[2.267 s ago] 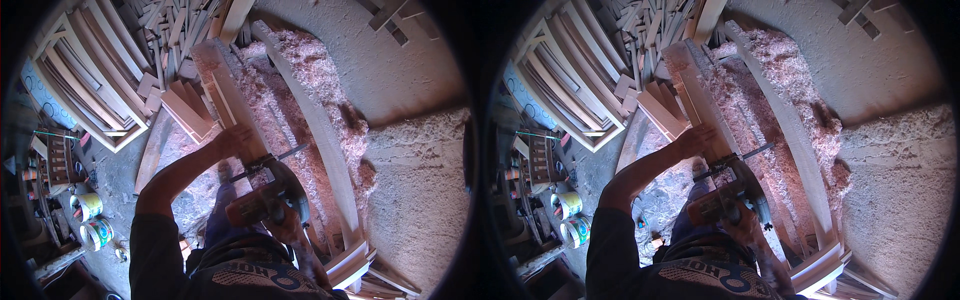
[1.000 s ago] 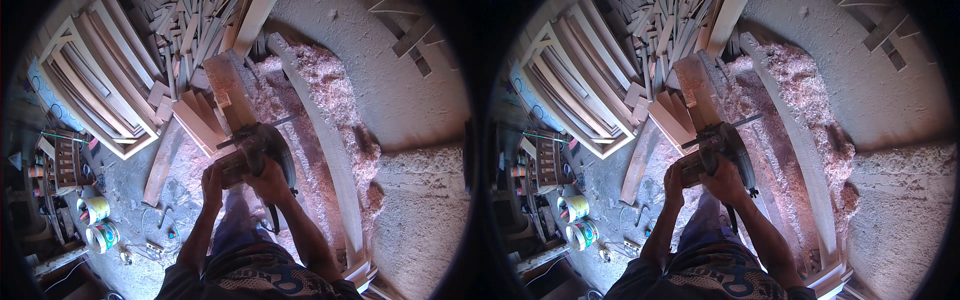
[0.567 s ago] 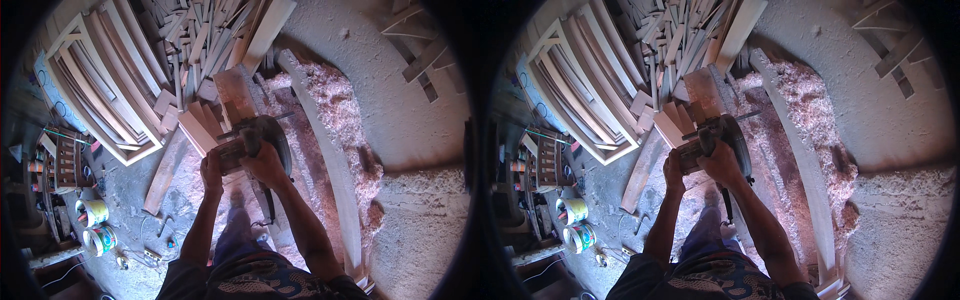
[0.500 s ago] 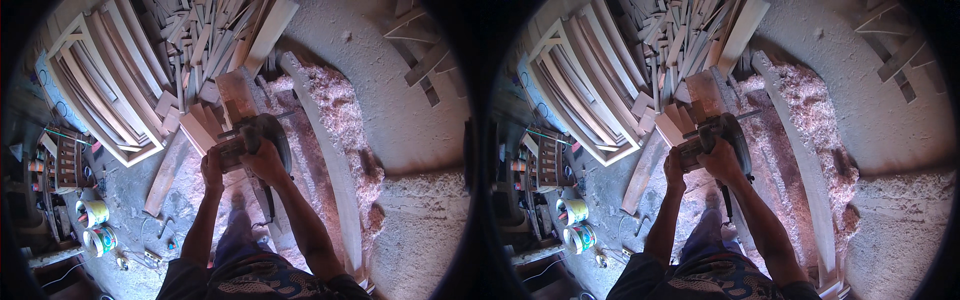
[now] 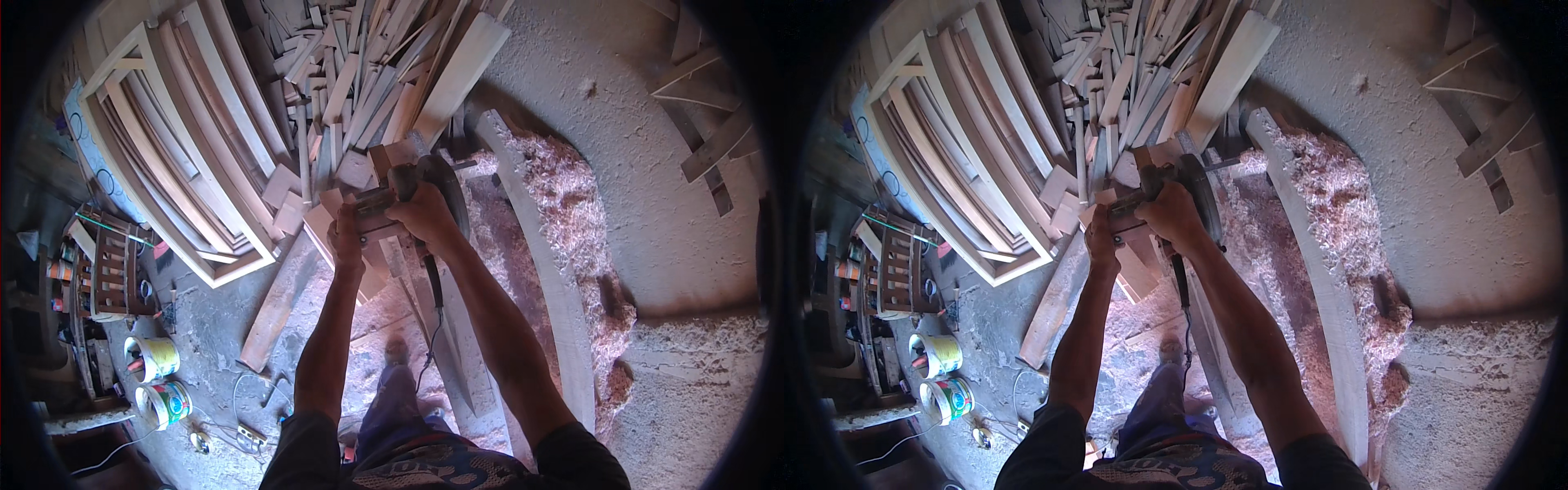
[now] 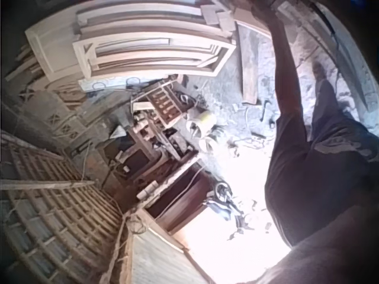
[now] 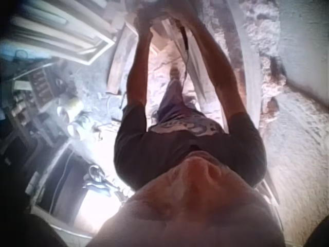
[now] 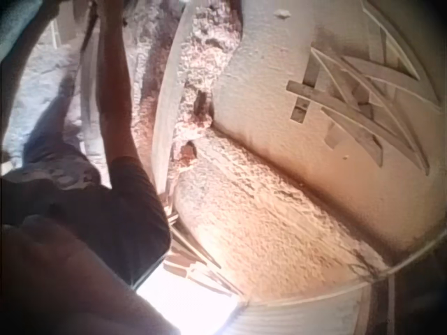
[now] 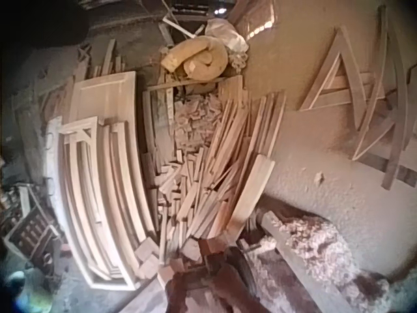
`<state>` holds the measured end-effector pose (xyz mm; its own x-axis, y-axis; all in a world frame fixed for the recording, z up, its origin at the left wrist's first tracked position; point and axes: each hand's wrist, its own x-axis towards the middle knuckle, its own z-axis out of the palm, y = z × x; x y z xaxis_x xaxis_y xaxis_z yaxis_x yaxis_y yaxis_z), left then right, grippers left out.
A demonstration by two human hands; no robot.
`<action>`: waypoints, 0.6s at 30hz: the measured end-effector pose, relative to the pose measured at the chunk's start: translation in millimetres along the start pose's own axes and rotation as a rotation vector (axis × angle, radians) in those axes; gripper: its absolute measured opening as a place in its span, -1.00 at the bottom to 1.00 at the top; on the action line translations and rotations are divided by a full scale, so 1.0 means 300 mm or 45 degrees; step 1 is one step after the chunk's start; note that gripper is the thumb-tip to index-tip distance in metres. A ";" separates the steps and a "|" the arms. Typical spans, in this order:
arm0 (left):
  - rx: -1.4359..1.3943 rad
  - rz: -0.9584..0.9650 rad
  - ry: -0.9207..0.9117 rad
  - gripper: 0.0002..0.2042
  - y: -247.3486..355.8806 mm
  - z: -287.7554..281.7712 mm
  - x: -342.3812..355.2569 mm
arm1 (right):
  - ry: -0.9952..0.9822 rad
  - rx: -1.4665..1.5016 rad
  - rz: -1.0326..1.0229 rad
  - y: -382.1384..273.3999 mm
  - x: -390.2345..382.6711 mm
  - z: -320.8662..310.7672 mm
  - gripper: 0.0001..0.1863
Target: The person uses a handheld circular saw to cut a long wooden plank into shorter pieces. They repeatedly position the plank, make cuts, and move the cut pieces aside. The work area is covered in sawdust, and additional wood pieces are stacked nearby.
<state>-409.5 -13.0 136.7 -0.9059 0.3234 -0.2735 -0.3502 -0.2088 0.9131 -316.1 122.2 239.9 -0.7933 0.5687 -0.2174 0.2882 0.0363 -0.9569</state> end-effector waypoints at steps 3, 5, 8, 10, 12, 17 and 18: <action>0.051 -0.037 -0.044 -0.56 0.049 0.022 0.084 | -0.038 -0.068 -0.003 -0.038 0.095 -0.006 -0.81; -0.002 0.176 -0.104 -0.60 0.070 0.037 0.114 | 0.004 -0.074 -0.177 -0.057 0.129 -0.013 -0.82; 0.158 0.595 -0.191 -0.59 0.131 0.050 0.079 | 0.094 0.039 -0.530 -0.020 0.052 -0.044 -0.74; 0.282 0.805 -0.186 -0.56 0.190 0.059 0.003 | 0.088 0.133 -0.584 -0.042 -0.070 -0.094 -0.62; 0.366 0.897 -0.103 -0.54 0.203 0.051 -0.092 | 0.119 0.155 -0.567 -0.091 -0.216 -0.107 -0.55; 0.219 0.501 -0.352 -0.50 0.172 0.109 -0.510 | 0.278 -0.064 -0.414 -0.149 -0.678 -0.252 -0.53; 0.232 0.398 -0.390 -0.51 0.130 0.105 -0.601 | 0.324 -0.101 -0.391 -0.147 -0.782 -0.273 -0.53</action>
<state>-252.4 -50.3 231.2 -0.8395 0.5342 0.0994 0.0001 -0.1827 0.9832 -98.7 54.4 348.8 -0.6934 0.7067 0.1401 0.1072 0.2935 -0.9499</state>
